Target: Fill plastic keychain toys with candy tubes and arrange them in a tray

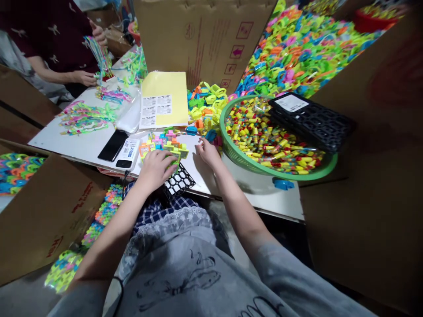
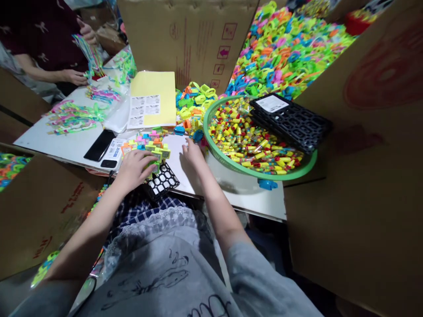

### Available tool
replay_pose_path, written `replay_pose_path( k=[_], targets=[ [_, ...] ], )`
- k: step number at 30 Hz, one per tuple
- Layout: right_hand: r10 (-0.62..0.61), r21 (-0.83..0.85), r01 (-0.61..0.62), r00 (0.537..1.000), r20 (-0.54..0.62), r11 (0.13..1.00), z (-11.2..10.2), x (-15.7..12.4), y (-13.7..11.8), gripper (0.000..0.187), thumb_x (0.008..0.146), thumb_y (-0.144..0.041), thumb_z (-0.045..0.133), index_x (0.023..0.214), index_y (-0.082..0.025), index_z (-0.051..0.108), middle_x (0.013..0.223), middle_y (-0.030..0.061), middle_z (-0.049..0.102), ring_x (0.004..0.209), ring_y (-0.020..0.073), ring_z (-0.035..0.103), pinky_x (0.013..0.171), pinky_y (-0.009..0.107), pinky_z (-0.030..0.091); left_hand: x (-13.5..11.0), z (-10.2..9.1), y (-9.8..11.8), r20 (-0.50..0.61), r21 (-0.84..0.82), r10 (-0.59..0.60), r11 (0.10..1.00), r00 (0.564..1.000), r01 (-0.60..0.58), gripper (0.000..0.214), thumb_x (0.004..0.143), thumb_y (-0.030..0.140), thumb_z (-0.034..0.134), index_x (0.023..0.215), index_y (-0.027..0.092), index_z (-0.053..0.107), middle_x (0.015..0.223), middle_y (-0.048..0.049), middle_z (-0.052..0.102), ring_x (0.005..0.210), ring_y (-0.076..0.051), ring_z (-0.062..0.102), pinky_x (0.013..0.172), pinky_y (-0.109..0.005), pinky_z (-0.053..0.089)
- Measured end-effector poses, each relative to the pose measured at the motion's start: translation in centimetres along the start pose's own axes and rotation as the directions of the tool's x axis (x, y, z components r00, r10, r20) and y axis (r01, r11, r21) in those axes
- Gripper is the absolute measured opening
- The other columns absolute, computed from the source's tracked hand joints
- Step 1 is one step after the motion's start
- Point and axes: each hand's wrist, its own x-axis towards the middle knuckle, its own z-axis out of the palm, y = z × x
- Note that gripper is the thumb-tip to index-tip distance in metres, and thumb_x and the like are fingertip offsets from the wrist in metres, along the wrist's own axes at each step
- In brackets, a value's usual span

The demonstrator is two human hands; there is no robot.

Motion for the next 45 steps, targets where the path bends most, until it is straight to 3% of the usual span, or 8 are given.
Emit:
replay_pose_path(
  k=[4, 7, 9, 15, 20, 27, 33, 45],
  targets=[
    [0.087, -0.126, -0.083, 0.996, 0.023, 0.989, 1.2, 2.1, 0.3, 0.022, 0.085, -0.025, 0.053, 0.097, -0.009, 0.062, 0.091, 0.0167, 0.067, 0.085, 0.0255, 0.062, 0.082, 0.038, 0.047, -1.8, -1.5, 0.1, -0.323, -0.109, -0.068, 0.994, 0.944, 0.034, 0.032, 0.097, 0.035, 0.03, 0.108, 0.024, 0.058, 0.109, -0.0069, 0.06, 0.104, -0.023, 0.053, 0.091, -0.041, 0.038],
    [0.08, -0.05, -0.08, 0.997, -0.016, 0.996, 1.7, 1.6, 0.9, 0.018, 0.08, -0.02, 0.055, 0.097, -0.013, 0.057, 0.088, 0.0111, 0.065, 0.081, 0.0224, 0.06, 0.081, 0.036, 0.047, -5.3, 0.0, 0.1, -0.709, -0.232, -0.309, 0.951, 0.634, 0.203, 0.029, 0.096, 0.037, 0.027, 0.1, 0.022, 0.052, 0.096, -0.0069, 0.053, 0.096, -0.022, 0.053, 0.086, -0.04, 0.041],
    [0.083, -0.006, -0.083, 0.995, -0.048, 0.996, 1.4, 0.9, 1.4, 0.018, 0.077, -0.016, 0.055, 0.095, -0.015, 0.055, 0.085, 0.0078, 0.063, 0.078, 0.0209, 0.058, 0.081, 0.036, 0.047, -7.9, 2.4, 0.1, -0.722, -0.322, -0.438, 0.898, 0.535, 0.301, 0.024, 0.093, 0.041, 0.03, 0.095, 0.022, 0.045, 0.092, -0.0061, 0.047, 0.09, -0.021, 0.052, 0.082, -0.039, 0.044],
    [0.232, 0.339, -0.204, 0.972, -0.044, 0.918, 0.8, -2.2, 1.6, 0.032, 0.072, -0.022, 0.059, 0.101, -0.018, 0.044, 0.073, -0.0001, 0.057, 0.06, 0.0153, 0.053, 0.064, 0.031, 0.048, -11.9, 9.8, -1.0, -0.236, -0.354, -0.628, 0.766, 0.741, 0.536, 0.027, 0.084, 0.045, 0.045, 0.094, 0.019, 0.044, 0.091, -0.0087, 0.051, 0.087, -0.023, 0.053, 0.08, -0.04, 0.046],
    [0.079, 0.621, -0.109, 0.994, 0.076, 0.776, 2.3, -6.6, -0.2, 0.032, 0.076, -0.034, 0.057, 0.103, -0.019, 0.047, 0.081, 0.0005, 0.061, 0.061, 0.0121, 0.055, 0.059, 0.025, 0.048, -11.1, 11.1, -2.0, -0.031, -0.347, -0.573, 0.774, 0.819, 0.529, 0.021, 0.08, 0.041, 0.053, 0.073, 0.021, 0.052, 0.072, -0.0042, 0.059, 0.077, -0.022, 0.058, 0.081, -0.039, 0.046],
    [-0.234, 0.528, 0.11, 0.957, 0.174, 0.842, 4.4, -7.1, -1.2, 0.016, 0.076, -0.031, 0.055, 0.083, -0.018, 0.061, 0.086, 0.0046, 0.066, 0.079, 0.0183, 0.062, 0.076, 0.033, 0.05, -10.2, 11.5, -1.9, 0.07, -0.338, -0.581, 0.751, 0.811, 0.567, 0.023, 0.084, 0.035, 0.051, 0.068, 0.02, 0.06, 0.068, -0.0063, 0.065, 0.076, -0.023, 0.063, 0.078, -0.036, 0.049],
    [-0.282, 0.391, 0.188, 0.938, 0.2, 0.901, 5.7, -6.2, -0.8, 0.014, 0.077, -0.023, 0.055, 0.086, -0.018, 0.065, 0.091, 0.0051, 0.07, 0.087, 0.0204, 0.064, 0.084, 0.035, 0.049, -10.1, 12.1, -1.9, 0.103, -0.348, -0.606, 0.721, 0.789, 0.599, 0.019, 0.084, 0.028, 0.051, 0.084, 0.02, 0.068, 0.093, -0.0094, 0.072, 0.093, -0.025, 0.065, 0.085, -0.035, 0.049],
    [-0.488, 0.311, 0.418, 0.851, 0.195, 0.854, 5.0, -5.6, -0.9, 0.022, 0.082, -0.023, 0.057, 0.1, -0.02, 0.068, 0.108, 0.0077, 0.069, 0.104, 0.0227, 0.062, 0.092, 0.037, 0.048, -9.7, 10.8, -2.1, 0.174, -0.356, -0.612, 0.692, 0.772, 0.628, 0.023, 0.084, 0.023, 0.053, 0.066, 0.02, 0.065, 0.062, -0.0042, 0.067, 0.071, -0.021, 0.066, 0.071, -0.029, 0.048]
  ],
)
